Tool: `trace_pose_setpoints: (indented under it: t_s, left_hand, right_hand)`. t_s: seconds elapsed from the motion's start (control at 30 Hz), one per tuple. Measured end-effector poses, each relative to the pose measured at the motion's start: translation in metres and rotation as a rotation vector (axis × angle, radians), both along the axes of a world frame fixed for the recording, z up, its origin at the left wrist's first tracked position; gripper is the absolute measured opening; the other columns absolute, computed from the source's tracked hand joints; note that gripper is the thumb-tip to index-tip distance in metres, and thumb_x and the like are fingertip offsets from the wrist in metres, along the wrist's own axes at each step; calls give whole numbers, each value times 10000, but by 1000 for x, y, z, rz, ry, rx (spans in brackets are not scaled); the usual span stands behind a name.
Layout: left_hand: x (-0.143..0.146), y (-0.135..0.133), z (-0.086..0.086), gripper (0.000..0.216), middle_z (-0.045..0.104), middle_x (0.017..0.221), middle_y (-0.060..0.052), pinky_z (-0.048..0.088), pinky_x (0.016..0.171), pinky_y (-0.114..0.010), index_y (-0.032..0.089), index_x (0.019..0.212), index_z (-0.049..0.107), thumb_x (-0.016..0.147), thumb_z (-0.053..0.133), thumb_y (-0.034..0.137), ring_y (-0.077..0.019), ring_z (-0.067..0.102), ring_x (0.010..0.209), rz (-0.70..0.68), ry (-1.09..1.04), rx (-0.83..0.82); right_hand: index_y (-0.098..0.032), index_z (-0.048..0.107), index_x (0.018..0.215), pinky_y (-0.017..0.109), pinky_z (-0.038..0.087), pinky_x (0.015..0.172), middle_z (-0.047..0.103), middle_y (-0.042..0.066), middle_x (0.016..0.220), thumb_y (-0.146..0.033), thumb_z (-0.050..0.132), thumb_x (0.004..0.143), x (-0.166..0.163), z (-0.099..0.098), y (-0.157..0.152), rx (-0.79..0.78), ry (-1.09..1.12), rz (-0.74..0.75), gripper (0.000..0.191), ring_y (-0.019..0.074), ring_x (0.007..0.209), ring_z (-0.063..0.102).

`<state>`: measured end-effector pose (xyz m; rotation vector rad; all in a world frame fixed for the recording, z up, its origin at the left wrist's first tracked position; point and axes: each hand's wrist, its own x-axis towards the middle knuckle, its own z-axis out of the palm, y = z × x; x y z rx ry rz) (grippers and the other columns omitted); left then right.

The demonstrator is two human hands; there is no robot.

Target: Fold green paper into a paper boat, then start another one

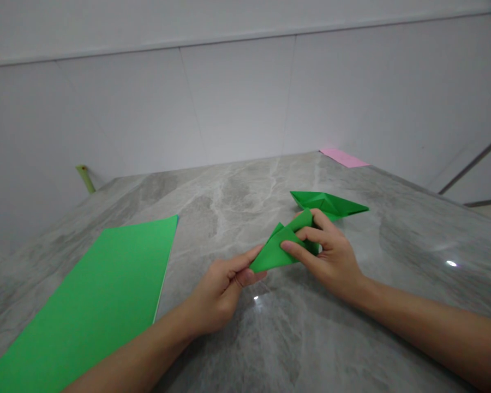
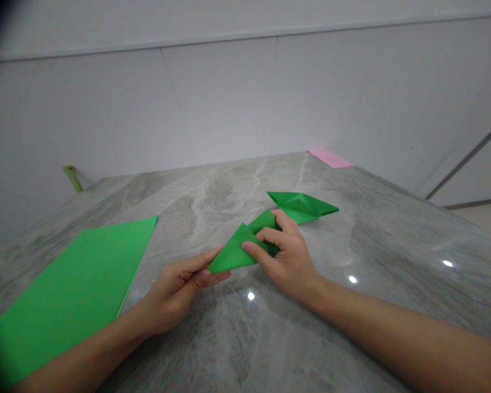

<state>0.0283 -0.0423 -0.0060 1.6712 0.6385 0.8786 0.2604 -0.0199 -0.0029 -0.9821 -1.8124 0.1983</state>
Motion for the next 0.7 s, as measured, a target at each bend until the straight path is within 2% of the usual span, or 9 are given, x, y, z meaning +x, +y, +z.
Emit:
trace_pose_setpoints:
  t_s: [0.3,0.47,0.6,0.7]
  left_hand:
    - [5,3,-7,334,708,1232,-2,576,943,-394,332,1290,639,960,589,331,-211,698,1038,164,20,-110]
    - [6,3,-5,289,732,1180,7,595,902,-372,330,1221,691,944,609,343,-210,710,1007,176,7,-129]
    - [8,2,-1,266,748,1141,-3,597,896,-359,308,1173,723,929,625,346,-217,711,1018,185,-15,-166]
    - [10,3,-1,260,767,1080,-17,608,867,-361,280,1139,744,910,640,348,-217,728,955,229,-14,-176]
  right_hand:
    - [-193,579,646,319,394,666,459,-1,784,-228,713,841,-1,2,-1,4,6,2,239,173,752,500]
    - [-191,586,640,319,390,643,461,-1,767,-251,712,844,-3,3,-1,-6,1,-5,247,168,719,488]
    - [-194,596,648,351,402,689,474,10,781,-273,711,847,-4,2,-1,8,-3,-24,243,195,773,511]
    - [-195,603,647,370,410,711,475,16,793,-276,710,845,-4,0,-1,4,-11,-42,240,211,804,522]
